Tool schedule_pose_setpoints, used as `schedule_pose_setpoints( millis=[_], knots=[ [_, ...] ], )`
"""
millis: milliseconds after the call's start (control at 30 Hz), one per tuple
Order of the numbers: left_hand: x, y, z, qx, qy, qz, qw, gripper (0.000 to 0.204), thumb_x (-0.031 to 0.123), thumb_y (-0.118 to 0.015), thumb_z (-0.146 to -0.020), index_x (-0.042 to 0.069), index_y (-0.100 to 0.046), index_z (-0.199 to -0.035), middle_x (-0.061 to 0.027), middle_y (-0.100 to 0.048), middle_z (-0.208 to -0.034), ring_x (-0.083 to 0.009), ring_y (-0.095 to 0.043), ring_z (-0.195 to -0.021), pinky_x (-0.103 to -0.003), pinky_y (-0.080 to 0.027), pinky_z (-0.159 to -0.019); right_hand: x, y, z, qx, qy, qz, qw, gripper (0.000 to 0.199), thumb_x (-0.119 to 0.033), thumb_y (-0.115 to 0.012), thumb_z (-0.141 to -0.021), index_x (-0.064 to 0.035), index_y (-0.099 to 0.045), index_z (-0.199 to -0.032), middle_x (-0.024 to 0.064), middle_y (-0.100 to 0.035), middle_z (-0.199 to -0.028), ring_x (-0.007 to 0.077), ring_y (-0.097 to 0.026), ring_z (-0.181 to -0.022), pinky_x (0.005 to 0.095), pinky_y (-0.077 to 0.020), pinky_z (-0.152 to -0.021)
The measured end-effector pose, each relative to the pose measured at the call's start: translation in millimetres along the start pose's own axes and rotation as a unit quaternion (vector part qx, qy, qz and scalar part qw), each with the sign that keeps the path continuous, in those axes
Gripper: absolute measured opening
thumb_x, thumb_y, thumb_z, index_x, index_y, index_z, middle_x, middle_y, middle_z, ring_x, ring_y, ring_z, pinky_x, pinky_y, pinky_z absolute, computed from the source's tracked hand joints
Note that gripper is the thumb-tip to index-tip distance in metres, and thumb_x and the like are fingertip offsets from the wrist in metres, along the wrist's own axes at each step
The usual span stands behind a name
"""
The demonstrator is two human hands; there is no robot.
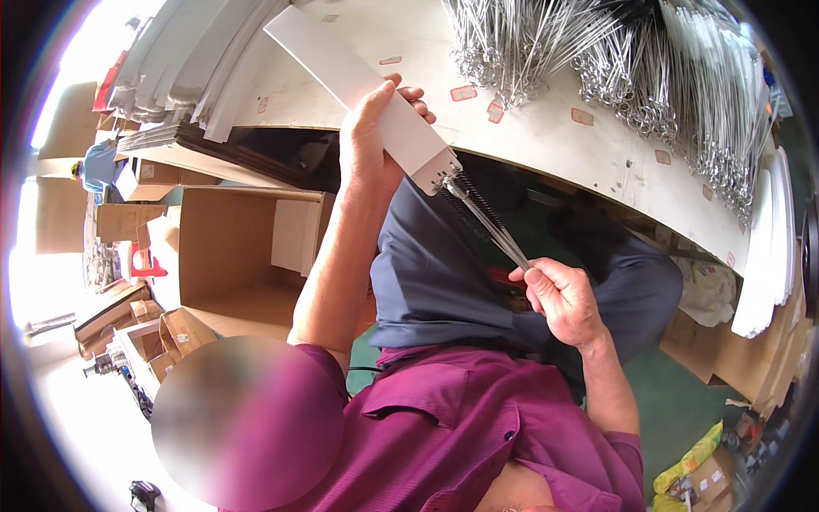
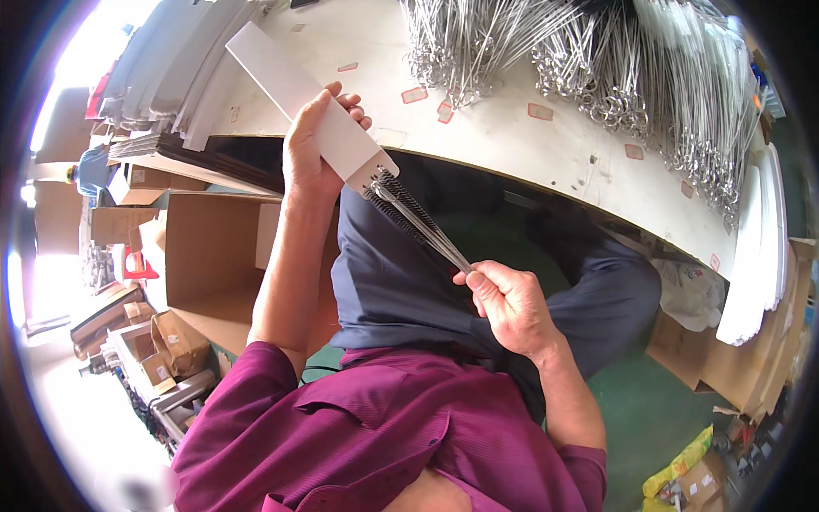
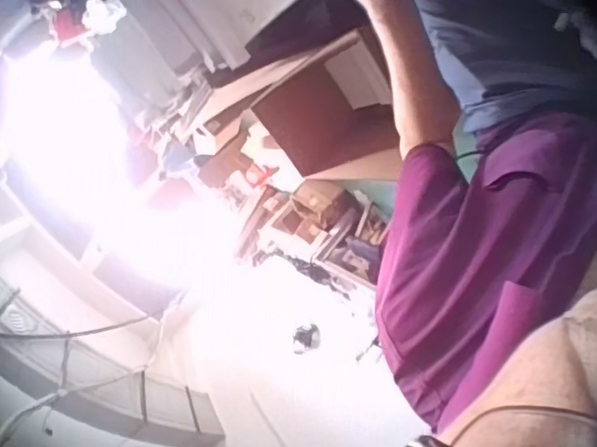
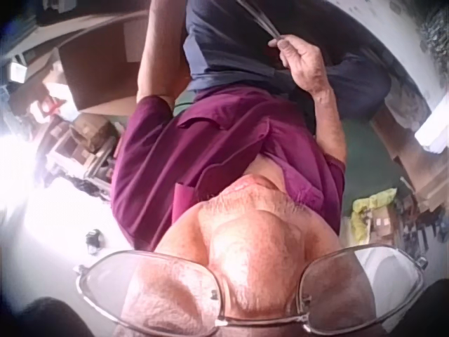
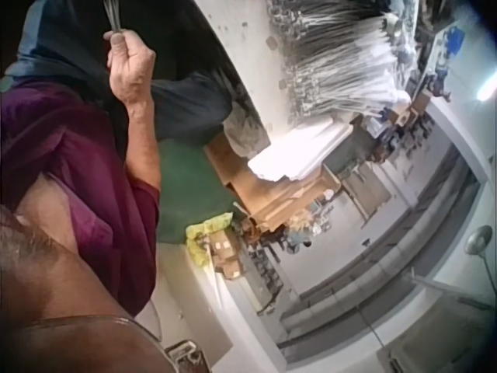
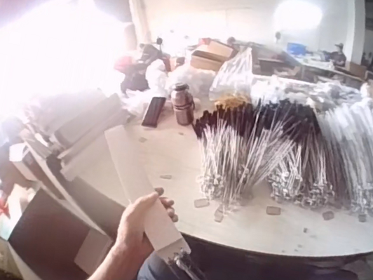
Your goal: Insert bundles of small industrial brushes into cardboard boxes.
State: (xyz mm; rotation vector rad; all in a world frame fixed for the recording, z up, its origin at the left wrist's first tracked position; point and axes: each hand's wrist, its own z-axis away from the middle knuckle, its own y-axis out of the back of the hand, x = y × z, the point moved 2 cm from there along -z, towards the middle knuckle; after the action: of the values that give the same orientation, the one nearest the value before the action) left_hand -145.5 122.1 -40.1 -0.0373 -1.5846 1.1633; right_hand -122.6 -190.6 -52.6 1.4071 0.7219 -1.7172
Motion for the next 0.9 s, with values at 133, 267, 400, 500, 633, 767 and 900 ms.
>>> schedule_pose_setpoints(
  millis=[133,267,400,500,633,767,900],
  knots=[
    [-7,-13,10,-0.001,-0.008,0.024,1.000,0.039,0.020,-0.068,-0.096,-0.004,-0.055,-0.124,-0.0190,-0.060,-0.101,-0.0240,-0.060,-0.084,-0.041,-0.052,-0.081,8,1,-3,-0.012,-0.030,-0.016,0.999,0.029,-0.021,-0.055,-0.108,0.0013,-0.072,-0.101,-0.0005,-0.055,-0.066,0.0066,-0.049,-0.060,0.0249,-0.0414,-0.055],
    [-12,-20,17,0.004,-0.001,0.001,1.000,0.040,0.022,-0.068,-0.096,-0.004,-0.056,-0.123,-0.0191,-0.060,-0.101,-0.0241,-0.059,-0.083,-0.041,-0.051,-0.080,8,7,-5,-0.029,-0.094,-0.055,0.994,0.030,-0.021,-0.055,-0.108,0.0015,-0.072,-0.098,-0.0021,-0.052,-0.064,0.0064,-0.047,-0.059,0.0247,-0.0407,-0.055],
    [-16,-22,21,-0.002,0.000,-0.012,1.000,0.040,0.024,-0.066,-0.097,-0.005,-0.056,-0.123,-0.0195,-0.061,-0.099,-0.0248,-0.060,-0.081,-0.042,-0.052,-0.080,13,13,-6,-0.025,-0.103,-0.036,0.994,0.027,-0.019,-0.057,-0.107,0.0019,-0.072,-0.098,-0.0017,-0.053,-0.062,0.0051,-0.047,-0.058,0.0251,-0.0396,-0.053],
    [-25,-28,29,0.004,0.003,-0.031,0.999,0.040,0.025,-0.064,-0.097,-0.005,-0.056,-0.123,-0.0202,-0.062,-0.098,-0.0259,-0.062,-0.081,-0.043,-0.053,-0.080,11,13,-9,0.024,-0.046,0.071,0.996,0.027,-0.018,-0.057,-0.107,0.0025,-0.071,-0.097,0.0042,-0.058,-0.062,0.0123,-0.052,-0.054,0.0289,-0.0417,-0.052],
    [-58,-32,47,-0.005,0.057,-0.036,0.998,0.040,0.030,-0.061,-0.100,-0.003,-0.053,-0.122,-0.0205,-0.065,-0.098,-0.0291,-0.067,-0.084,-0.044,-0.056,-0.080,-10,13,-21,0.070,0.054,0.185,0.979,0.023,-0.019,-0.058,-0.105,0.0015,-0.066,-0.112,0.0178,-0.068,-0.073,0.0320,-0.064,-0.060,0.0380,-0.0493,-0.058],
    [-92,-38,70,-0.048,0.059,-0.075,0.994,0.040,0.036,-0.053,-0.105,-0.001,-0.053,-0.121,-0.0219,-0.068,-0.106,-0.0300,-0.068,-0.093,-0.045,-0.055,-0.090,-4,3,-42,0.130,0.086,0.112,0.981,0.043,-0.025,-0.072,-0.096,-0.0003,-0.056,-0.129,0.0248,-0.072,-0.090,0.0411,-0.073,-0.084,0.0444,-0.0570,-0.074],
    [-102,-41,81,-0.027,0.083,-0.099,0.991,0.046,0.041,-0.057,-0.104,-0.002,-0.057,-0.119,-0.0186,-0.069,-0.111,-0.0230,-0.065,-0.100,-0.039,-0.053,-0.091,-9,5,-52,0.138,0.088,0.182,0.970,0.056,-0.026,-0.083,-0.086,0.0000,-0.055,-0.127,0.0264,-0.071,-0.100,0.0416,-0.072,-0.098,0.0460,-0.0580,-0.082]
  ],
)
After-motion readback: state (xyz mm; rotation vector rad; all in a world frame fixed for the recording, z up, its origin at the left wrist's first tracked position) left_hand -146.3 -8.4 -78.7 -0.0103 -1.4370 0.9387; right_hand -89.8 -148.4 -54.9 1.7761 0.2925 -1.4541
